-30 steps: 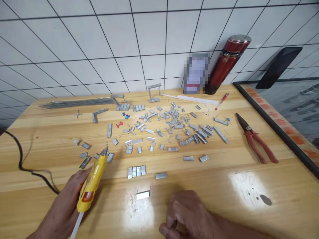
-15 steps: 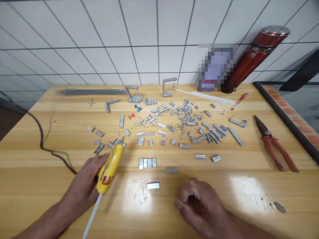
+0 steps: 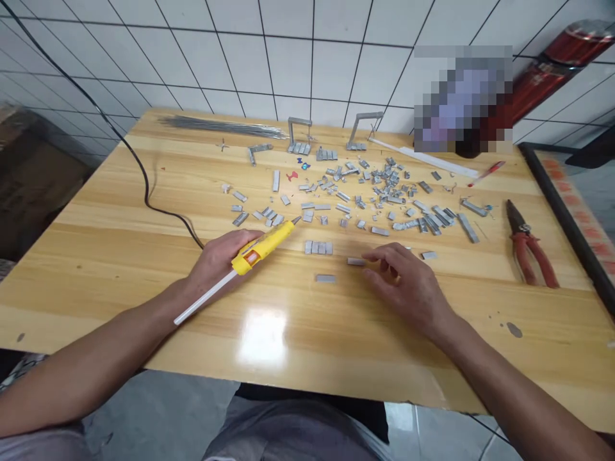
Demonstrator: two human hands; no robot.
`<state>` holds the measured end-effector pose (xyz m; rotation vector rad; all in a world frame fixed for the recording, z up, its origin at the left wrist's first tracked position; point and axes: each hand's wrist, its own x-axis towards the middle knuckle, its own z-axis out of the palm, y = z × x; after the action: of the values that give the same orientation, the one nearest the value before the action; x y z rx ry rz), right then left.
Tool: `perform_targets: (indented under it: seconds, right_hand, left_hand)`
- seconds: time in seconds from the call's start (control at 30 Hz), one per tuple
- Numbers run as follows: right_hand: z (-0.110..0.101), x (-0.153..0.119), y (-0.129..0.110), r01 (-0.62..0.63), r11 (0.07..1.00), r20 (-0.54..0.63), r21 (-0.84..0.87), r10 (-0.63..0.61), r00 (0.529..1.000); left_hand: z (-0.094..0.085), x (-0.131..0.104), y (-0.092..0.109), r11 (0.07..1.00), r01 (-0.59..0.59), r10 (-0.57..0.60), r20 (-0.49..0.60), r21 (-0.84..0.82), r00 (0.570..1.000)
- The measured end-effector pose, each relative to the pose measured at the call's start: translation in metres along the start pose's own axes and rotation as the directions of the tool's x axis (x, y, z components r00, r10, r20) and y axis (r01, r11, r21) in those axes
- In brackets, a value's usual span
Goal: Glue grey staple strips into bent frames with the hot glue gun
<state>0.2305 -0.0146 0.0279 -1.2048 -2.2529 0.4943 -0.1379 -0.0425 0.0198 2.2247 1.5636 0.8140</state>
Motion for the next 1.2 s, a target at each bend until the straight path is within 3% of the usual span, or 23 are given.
perform_targets:
  seconds: [0.3,0.4,0.6,1.07,1.2]
  right_hand:
    - [0.011,0.015,-0.003,0.094,0.973,0.097,-0.211,-0.075,0.992]
    - [0.017,0.016,0.000,0.136,0.971,0.077,-0.197,-0.123,0.989]
    - [0.019,0.012,0.006,0.180,0.973,0.015,-0.147,-0.180,0.984]
    - [0.022,0.007,0.001,0.198,0.961,0.015,-0.194,-0.199,0.980]
    - [0.020,0.007,0.001,0.166,0.967,0.034,-0.193,-0.162,0.986]
  left_hand:
    - [0.001,0.001,0.003,0.998,-0.014,0.007,-0.100,-0.061,0.995]
    - [0.001,0.002,0.003,0.986,0.062,-0.090,-0.179,-0.156,0.980]
    - [0.000,0.006,-0.002,0.926,0.238,-0.330,-0.323,-0.293,0.887]
    - [0.002,0.003,0.000,0.924,0.228,-0.299,-0.209,-0.306,0.931]
    - [0.000,0.003,0.002,0.938,0.201,-0.242,-0.121,-0.281,0.963]
